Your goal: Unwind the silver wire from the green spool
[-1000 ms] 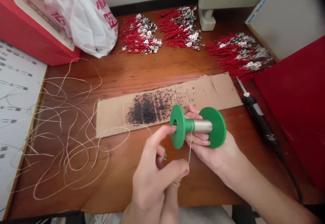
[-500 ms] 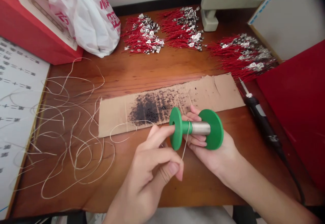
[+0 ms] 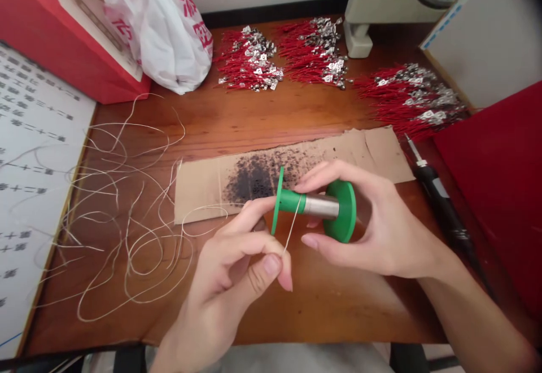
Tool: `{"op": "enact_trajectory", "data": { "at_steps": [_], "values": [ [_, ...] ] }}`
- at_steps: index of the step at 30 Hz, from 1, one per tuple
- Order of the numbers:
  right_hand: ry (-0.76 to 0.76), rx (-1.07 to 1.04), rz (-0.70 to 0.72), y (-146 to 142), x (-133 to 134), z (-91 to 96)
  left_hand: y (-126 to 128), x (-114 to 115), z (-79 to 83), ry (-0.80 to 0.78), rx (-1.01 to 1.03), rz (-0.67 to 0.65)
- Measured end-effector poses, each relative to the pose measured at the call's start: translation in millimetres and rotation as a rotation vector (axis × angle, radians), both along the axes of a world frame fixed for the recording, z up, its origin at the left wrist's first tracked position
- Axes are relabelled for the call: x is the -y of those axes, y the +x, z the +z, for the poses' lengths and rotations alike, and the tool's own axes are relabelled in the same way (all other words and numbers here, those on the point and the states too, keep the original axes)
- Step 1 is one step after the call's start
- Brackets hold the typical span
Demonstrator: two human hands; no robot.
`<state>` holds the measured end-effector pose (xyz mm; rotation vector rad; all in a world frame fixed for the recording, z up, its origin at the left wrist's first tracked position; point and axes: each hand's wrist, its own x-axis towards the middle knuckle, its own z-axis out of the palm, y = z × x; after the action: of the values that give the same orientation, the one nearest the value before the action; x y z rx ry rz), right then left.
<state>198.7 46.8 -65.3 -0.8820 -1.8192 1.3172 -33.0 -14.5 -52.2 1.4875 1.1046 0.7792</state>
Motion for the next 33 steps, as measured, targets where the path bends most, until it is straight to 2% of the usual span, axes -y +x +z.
{"op": "enact_trajectory", "data": {
  "at_steps": [5,7,9,11,13,19,21,24,27,30,33],
  "values": [
    [0.101,-0.012,-0.183,-15,9,-4.4,-1,0,4.8,0.041,-0.032,-0.007],
    [0.088,-0.048,-0.274,-21,11,-5.5,2,4,7.7,0.105,-0.125,0.088],
    [0.030,-0.103,-0.342,-25,12,-6.2,7,11,10.3,0.202,-0.260,0.244],
    [-0.077,-0.162,-0.361,-27,12,-6.6,13,19,11.8,0.287,-0.374,0.365],
    [-0.161,-0.209,-0.352,-27,12,-7.3,20,24,11.7,0.342,-0.412,0.389],
    [-0.069,-0.176,-0.395,-28,11,-12.9,31,30,5.0,0.503,-0.422,0.426],
    [0.008,-0.148,-0.405,-29,10,-14.5,28,33,4.3,0.514,-0.478,0.404],
    [0.096,-0.074,-0.409,-30,9,-15.0,22,40,6.7,0.519,-0.584,0.455],
    [0.107,-0.037,-0.400,-31,11,-15.4,19,44,9.9,0.435,-0.647,0.492],
    [0.085,-0.049,-0.436,-33,14,-18.7,19,46,8.9,0.324,-0.601,0.474],
    [0.092,-0.082,-0.404,-33,16,-23.6,18,50,3.0,0.275,-0.565,0.454]
  ]
}}
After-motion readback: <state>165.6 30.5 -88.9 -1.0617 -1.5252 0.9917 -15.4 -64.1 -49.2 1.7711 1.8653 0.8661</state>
